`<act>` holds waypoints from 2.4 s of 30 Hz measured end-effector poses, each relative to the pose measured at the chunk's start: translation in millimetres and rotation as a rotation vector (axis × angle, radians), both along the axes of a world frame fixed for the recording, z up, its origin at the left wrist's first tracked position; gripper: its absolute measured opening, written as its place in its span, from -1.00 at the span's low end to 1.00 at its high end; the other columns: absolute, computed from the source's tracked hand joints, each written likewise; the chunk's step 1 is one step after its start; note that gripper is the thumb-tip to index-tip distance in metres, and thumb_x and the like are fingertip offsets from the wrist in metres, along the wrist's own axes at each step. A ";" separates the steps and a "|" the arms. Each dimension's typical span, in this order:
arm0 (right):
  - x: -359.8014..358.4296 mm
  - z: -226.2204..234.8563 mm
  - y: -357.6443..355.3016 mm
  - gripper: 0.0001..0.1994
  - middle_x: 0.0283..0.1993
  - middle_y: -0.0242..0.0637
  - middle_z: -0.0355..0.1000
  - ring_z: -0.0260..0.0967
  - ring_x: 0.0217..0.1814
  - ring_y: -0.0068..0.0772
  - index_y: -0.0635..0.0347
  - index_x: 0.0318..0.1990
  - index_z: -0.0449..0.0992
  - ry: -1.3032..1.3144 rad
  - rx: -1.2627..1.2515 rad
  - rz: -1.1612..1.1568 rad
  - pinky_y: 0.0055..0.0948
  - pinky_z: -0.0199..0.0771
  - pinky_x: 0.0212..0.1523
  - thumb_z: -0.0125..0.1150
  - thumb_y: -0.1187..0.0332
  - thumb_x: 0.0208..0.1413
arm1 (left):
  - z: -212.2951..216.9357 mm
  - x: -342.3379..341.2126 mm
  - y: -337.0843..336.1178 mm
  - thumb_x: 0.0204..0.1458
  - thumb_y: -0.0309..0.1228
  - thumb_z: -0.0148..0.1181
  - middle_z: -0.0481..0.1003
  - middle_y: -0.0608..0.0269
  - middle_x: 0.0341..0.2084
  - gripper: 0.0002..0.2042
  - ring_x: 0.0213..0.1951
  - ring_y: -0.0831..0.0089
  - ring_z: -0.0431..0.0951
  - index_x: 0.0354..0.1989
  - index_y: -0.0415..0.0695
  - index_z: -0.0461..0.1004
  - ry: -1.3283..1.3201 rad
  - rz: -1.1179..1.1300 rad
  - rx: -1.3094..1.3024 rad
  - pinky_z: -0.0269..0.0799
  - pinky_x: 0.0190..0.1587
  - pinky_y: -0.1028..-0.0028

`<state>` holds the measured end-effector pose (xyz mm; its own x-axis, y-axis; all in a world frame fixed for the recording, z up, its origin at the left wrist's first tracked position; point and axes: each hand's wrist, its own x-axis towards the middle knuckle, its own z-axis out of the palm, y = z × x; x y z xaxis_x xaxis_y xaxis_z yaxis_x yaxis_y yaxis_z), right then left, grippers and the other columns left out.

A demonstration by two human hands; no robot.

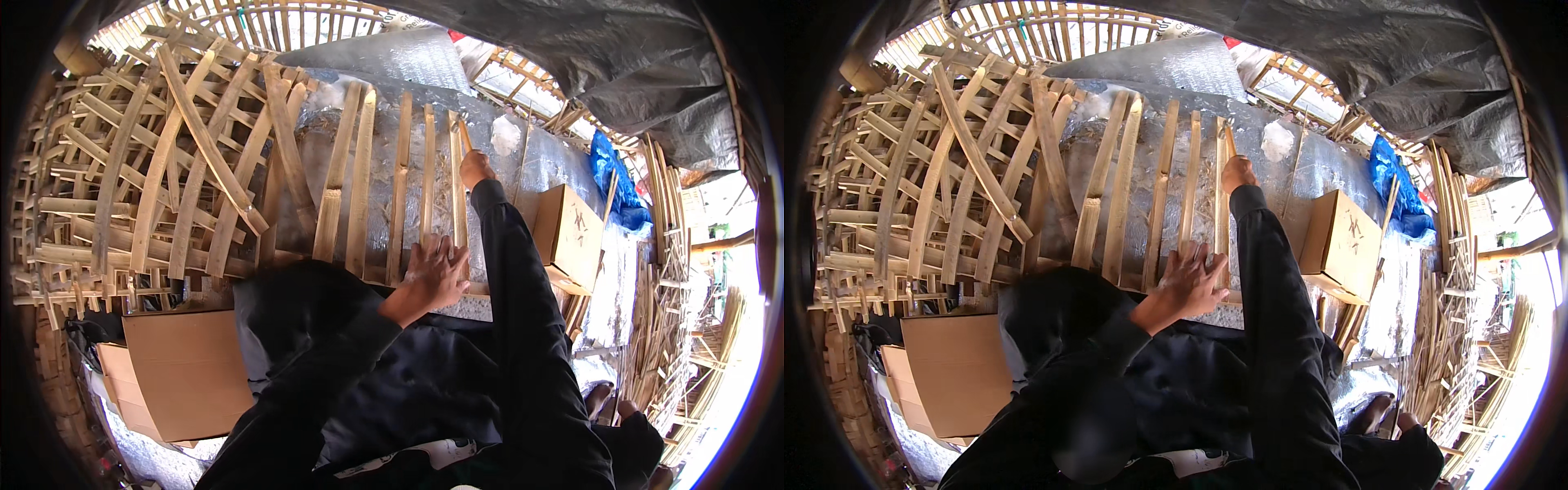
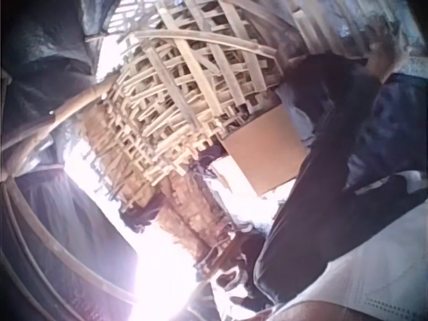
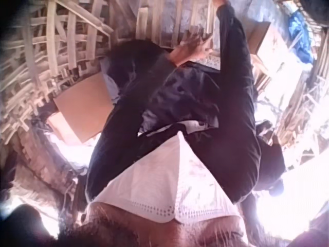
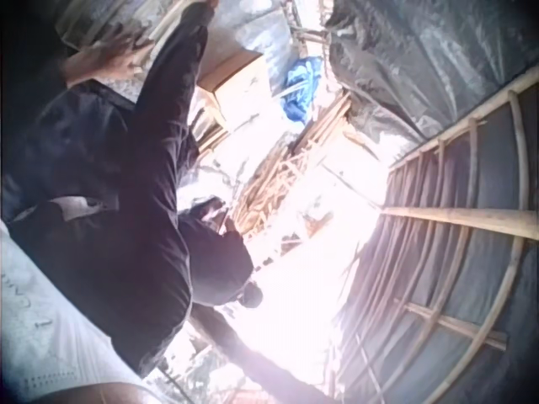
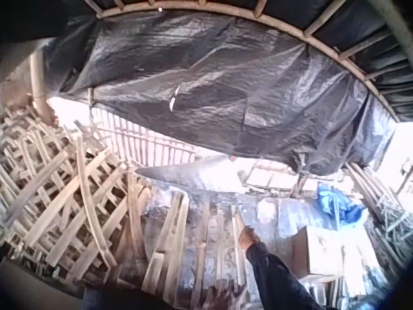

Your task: The person assembles a bamboo panel by aligning bamboo slats across wooden frame strips and driving nails into them using a hammer.

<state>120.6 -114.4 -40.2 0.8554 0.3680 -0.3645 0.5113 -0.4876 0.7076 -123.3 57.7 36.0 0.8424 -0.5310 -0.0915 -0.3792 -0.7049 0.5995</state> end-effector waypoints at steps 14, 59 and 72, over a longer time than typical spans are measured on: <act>-211.3 77.7 11.8 -0.77 -0.23 0.44 0.48 0.51 -0.15 0.48 0.52 -0.09 0.36 -0.078 1.222 -0.620 0.14 0.56 -0.14 -0.01 0.45 0.25 | -1.4 3.8 -2.5 0.14 0.04 0.25 0.24 -0.21 0.31 -0.32 0.43 -0.19 0.13 0.26 -0.17 0.22 0.031 0.028 0.016 0.10 0.30 -0.31; -242.1 122.6 1.3 -0.80 -0.25 0.38 0.51 0.56 -0.17 0.42 0.47 -0.06 0.32 -0.002 0.988 -0.591 0.16 0.60 -0.16 -0.04 0.47 0.27 | 10.2 10.8 1.2 0.19 0.11 0.16 0.22 -0.25 0.34 -0.30 0.50 -0.17 0.02 0.32 -0.13 0.17 0.177 -0.050 0.047 -0.01 0.33 -0.32; -53.3 29.5 1.7 -0.76 -0.10 0.21 0.59 0.61 -0.07 0.32 0.39 -0.03 0.39 -0.196 0.851 -0.628 0.10 0.66 -0.03 0.02 0.38 0.28 | -5.1 -0.3 -5.0 0.19 0.08 0.17 0.23 -0.22 0.33 -0.27 0.46 -0.12 0.09 0.40 -0.12 0.17 0.042 -0.010 0.065 0.05 0.32 -0.31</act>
